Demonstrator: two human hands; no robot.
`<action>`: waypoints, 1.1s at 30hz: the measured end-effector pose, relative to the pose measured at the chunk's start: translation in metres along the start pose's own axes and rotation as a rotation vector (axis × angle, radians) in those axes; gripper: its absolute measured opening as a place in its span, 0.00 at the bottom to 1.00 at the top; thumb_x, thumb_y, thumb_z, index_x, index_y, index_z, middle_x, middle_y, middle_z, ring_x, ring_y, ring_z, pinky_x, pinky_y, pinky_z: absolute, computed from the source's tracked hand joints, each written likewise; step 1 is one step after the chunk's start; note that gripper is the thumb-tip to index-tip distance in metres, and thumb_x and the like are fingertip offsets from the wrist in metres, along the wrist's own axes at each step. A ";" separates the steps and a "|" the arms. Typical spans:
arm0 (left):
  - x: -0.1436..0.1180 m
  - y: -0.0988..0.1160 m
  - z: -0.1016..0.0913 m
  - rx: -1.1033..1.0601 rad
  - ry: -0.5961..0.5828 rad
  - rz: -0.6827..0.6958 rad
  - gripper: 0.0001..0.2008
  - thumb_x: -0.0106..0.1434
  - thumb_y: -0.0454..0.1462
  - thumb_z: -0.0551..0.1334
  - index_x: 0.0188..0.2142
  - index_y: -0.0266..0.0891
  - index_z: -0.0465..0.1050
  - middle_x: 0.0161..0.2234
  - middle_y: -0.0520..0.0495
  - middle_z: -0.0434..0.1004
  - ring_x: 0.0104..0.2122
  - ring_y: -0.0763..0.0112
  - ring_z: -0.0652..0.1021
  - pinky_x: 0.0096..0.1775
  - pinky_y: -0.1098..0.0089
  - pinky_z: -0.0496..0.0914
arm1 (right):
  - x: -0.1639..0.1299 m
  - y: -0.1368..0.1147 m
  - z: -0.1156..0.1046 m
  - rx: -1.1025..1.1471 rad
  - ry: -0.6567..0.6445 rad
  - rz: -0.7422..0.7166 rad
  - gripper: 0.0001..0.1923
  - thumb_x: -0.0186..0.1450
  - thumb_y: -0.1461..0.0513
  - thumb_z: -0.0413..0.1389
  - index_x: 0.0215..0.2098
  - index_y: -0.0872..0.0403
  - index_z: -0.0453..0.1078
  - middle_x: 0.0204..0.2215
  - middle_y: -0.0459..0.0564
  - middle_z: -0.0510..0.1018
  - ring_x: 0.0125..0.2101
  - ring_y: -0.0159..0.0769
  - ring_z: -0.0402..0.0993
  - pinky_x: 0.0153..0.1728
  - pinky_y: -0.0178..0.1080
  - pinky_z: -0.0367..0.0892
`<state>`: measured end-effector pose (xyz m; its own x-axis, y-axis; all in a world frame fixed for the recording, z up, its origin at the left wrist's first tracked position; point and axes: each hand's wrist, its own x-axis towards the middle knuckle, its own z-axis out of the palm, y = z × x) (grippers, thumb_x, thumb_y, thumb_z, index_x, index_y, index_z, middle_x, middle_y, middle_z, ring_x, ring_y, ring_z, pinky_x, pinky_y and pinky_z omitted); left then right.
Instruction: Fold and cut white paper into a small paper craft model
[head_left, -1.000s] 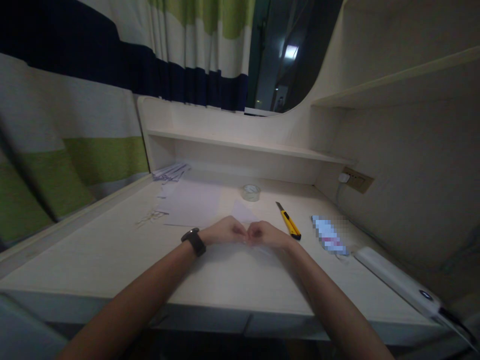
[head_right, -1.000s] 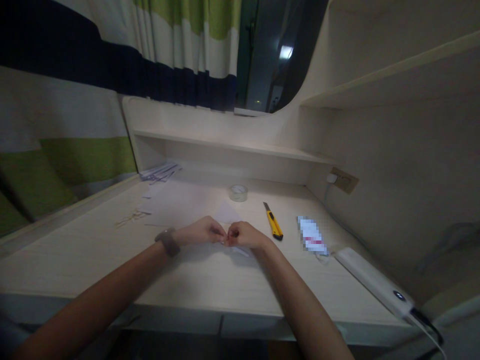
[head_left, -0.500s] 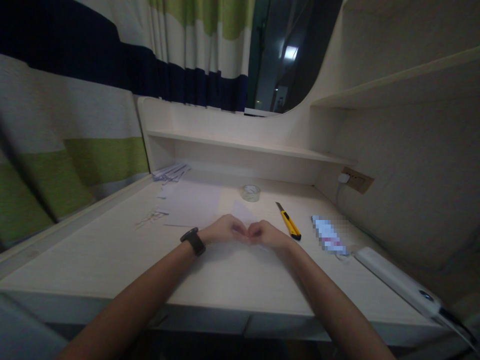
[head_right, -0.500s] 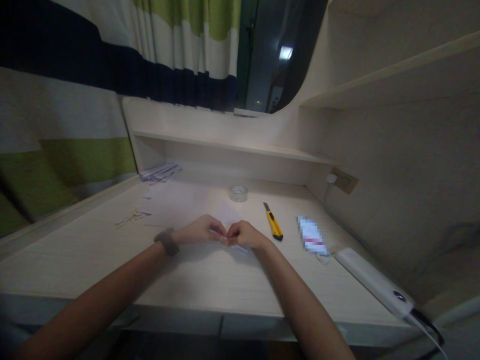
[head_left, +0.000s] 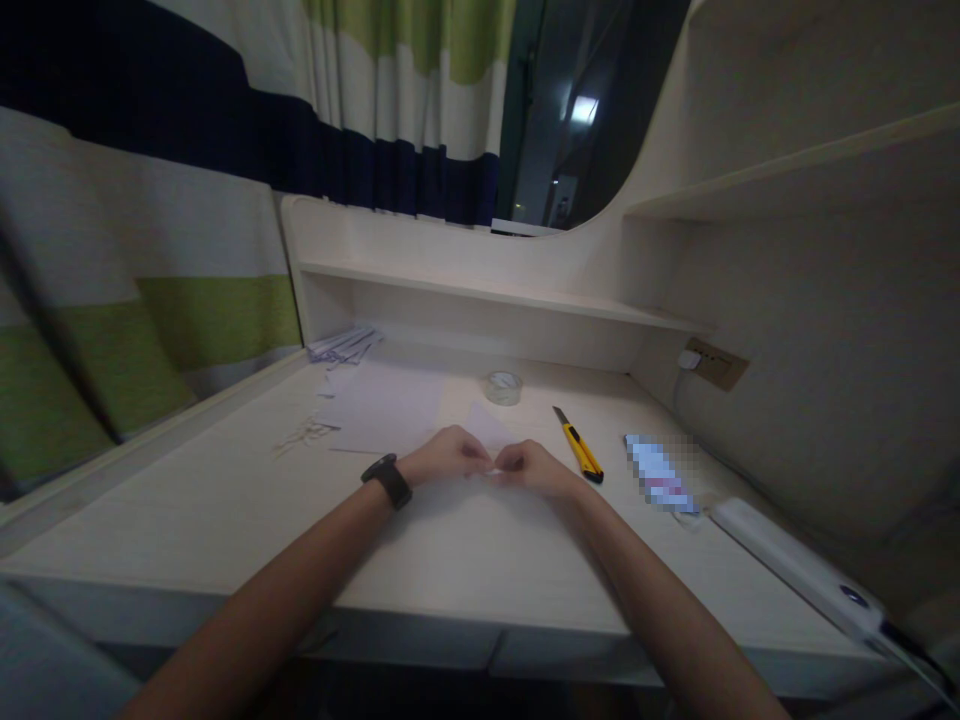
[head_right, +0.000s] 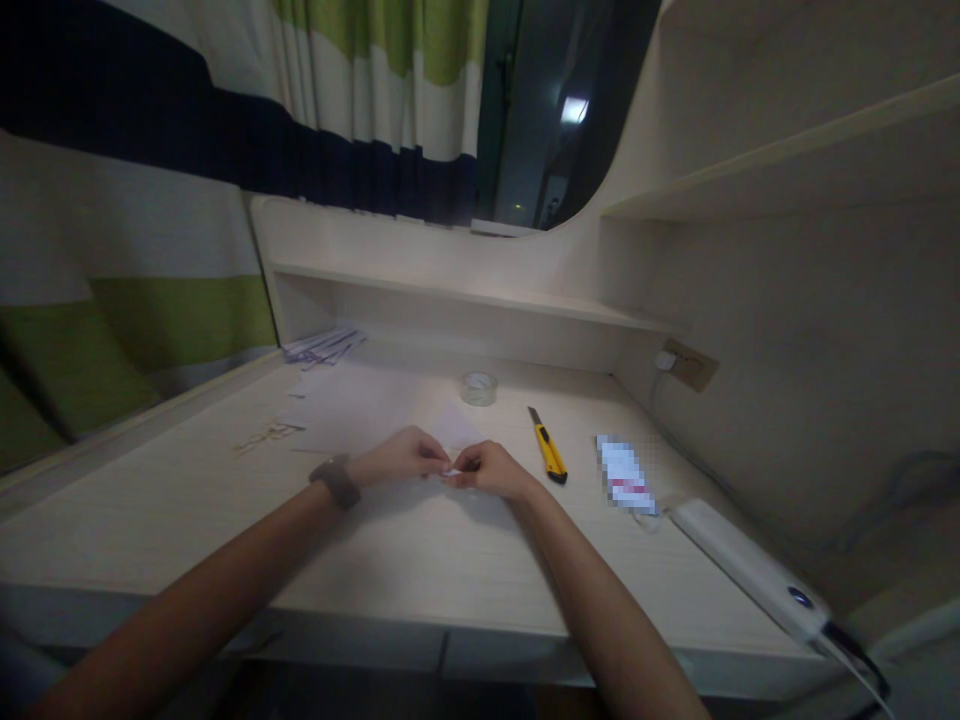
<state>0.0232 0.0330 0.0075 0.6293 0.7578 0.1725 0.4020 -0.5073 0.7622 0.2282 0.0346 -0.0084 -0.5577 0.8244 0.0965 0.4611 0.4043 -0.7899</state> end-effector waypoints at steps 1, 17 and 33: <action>0.000 0.001 0.000 0.007 0.006 0.004 0.16 0.55 0.44 0.61 0.29 0.32 0.79 0.21 0.47 0.74 0.21 0.74 0.69 0.24 0.76 0.59 | 0.000 0.000 0.000 0.008 -0.008 -0.008 0.12 0.50 0.58 0.61 0.27 0.60 0.74 0.21 0.47 0.74 0.23 0.30 0.65 0.26 0.33 0.60; 0.004 -0.005 0.002 0.118 0.116 -0.040 0.16 0.56 0.44 0.60 0.33 0.33 0.79 0.28 0.44 0.79 0.27 0.68 0.75 0.28 0.73 0.63 | 0.001 0.001 0.004 0.040 0.144 0.023 0.15 0.52 0.55 0.60 0.26 0.61 0.77 0.16 0.45 0.72 0.17 0.26 0.59 0.18 0.30 0.51; 0.002 -0.015 -0.005 0.424 0.128 0.055 0.15 0.62 0.42 0.55 0.35 0.37 0.78 0.30 0.45 0.79 0.28 0.69 0.74 0.29 0.73 0.60 | 0.003 0.006 0.002 -0.153 0.281 -0.086 0.11 0.57 0.61 0.55 0.33 0.56 0.77 0.29 0.49 0.80 0.28 0.35 0.72 0.30 0.33 0.63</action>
<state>0.0155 0.0440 -0.0007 0.5808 0.7562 0.3013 0.6246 -0.6514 0.4308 0.2282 0.0387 -0.0142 -0.3966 0.8532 0.3387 0.5307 0.5142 -0.6738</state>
